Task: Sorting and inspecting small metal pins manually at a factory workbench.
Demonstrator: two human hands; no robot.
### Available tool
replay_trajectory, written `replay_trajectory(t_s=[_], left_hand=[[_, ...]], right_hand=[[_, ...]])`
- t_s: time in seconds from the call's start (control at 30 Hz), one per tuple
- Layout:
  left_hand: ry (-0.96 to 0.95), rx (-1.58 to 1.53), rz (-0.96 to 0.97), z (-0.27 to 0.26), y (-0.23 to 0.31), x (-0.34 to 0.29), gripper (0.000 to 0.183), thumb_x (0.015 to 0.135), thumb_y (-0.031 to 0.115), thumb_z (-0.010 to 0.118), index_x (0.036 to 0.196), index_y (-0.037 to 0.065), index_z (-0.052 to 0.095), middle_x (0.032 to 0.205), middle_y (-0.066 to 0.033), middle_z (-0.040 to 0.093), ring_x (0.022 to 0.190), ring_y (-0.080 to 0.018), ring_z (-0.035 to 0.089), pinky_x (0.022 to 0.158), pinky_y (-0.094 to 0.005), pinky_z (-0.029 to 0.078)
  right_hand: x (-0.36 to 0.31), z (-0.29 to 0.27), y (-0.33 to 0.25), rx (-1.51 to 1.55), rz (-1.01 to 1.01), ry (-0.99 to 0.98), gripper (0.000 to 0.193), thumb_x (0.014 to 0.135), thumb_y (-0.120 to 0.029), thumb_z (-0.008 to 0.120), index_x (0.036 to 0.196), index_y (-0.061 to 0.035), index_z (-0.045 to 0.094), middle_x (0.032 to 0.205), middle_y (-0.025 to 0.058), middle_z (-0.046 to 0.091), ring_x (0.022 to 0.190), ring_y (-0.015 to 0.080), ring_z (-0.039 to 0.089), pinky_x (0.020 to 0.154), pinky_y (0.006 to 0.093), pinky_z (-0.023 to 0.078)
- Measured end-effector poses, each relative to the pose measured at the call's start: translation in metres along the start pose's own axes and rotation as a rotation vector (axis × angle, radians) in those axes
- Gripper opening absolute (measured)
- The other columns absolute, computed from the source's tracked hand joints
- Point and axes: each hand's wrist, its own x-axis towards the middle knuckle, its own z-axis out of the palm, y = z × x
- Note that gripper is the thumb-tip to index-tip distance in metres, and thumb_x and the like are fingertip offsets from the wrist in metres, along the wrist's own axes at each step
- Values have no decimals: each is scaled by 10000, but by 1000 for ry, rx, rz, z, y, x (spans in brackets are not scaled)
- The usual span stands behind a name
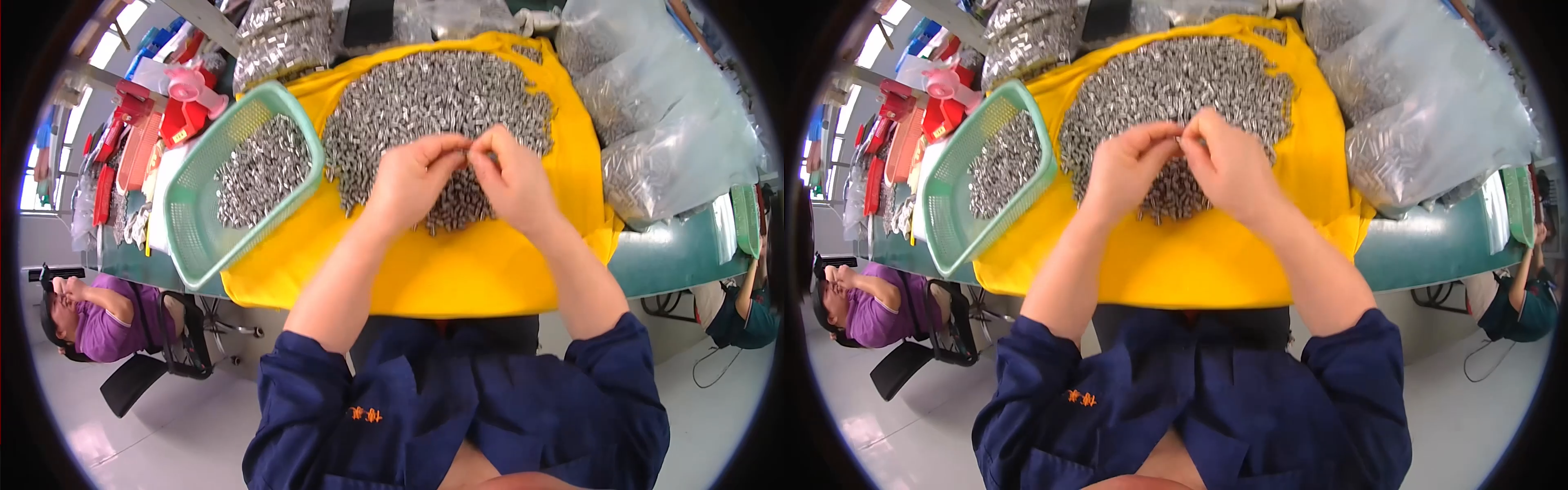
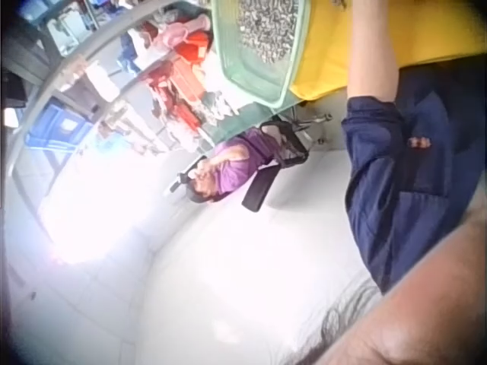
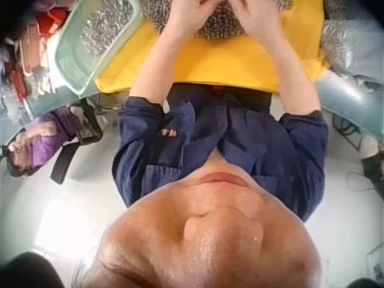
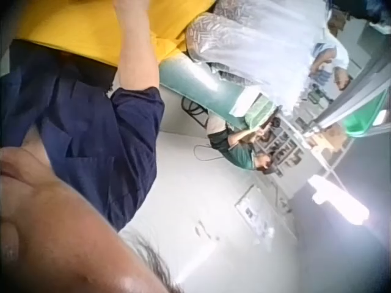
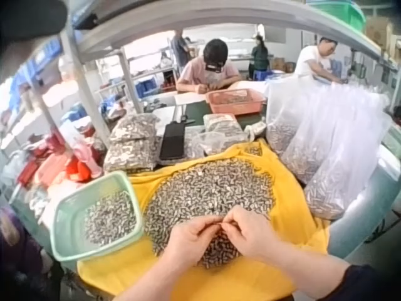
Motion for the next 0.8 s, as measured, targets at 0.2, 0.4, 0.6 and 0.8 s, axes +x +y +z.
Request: replay_trajectory(t_s=[0.2,0.4,0.6,0.8], left_hand=[[12,352,132,-2,9,-11,132,781,105,560,904,62,581,815,-134,610,768,-304,594,658,-330,475],[77,215,174,-1,5,-10,117,775,93,579,883,48,585,783,-129,620,711,-265,615,626,-306,480],[44,370,367,-7,1,-5,108,715,78,596,818,48,592,813,-102,604,762,-280,578,670,-345,460],[153,430,456,-16,0,-3,130,660,44,659,780,49,609,775,-73,571,708,-240,561,631,-302,463]], right_hand=[[-10,2,1,-43,-44,-22,73,779,-91,527,801,-43,477,703,149,539,670,336,531,576,380,415],[-7,5,-5,52,-9,37,76,804,-88,518,812,-26,474,629,133,532,521,260,516,495,325,402],[-9,6,-4,-96,10,-28,93,797,-112,520,829,-38,473,708,147,557,671,341,540,568,387,419],[-5,0,-4,-79,8,40,85,796,-117,525,812,-40,492,679,130,563,615,304,556,553,369,428]])
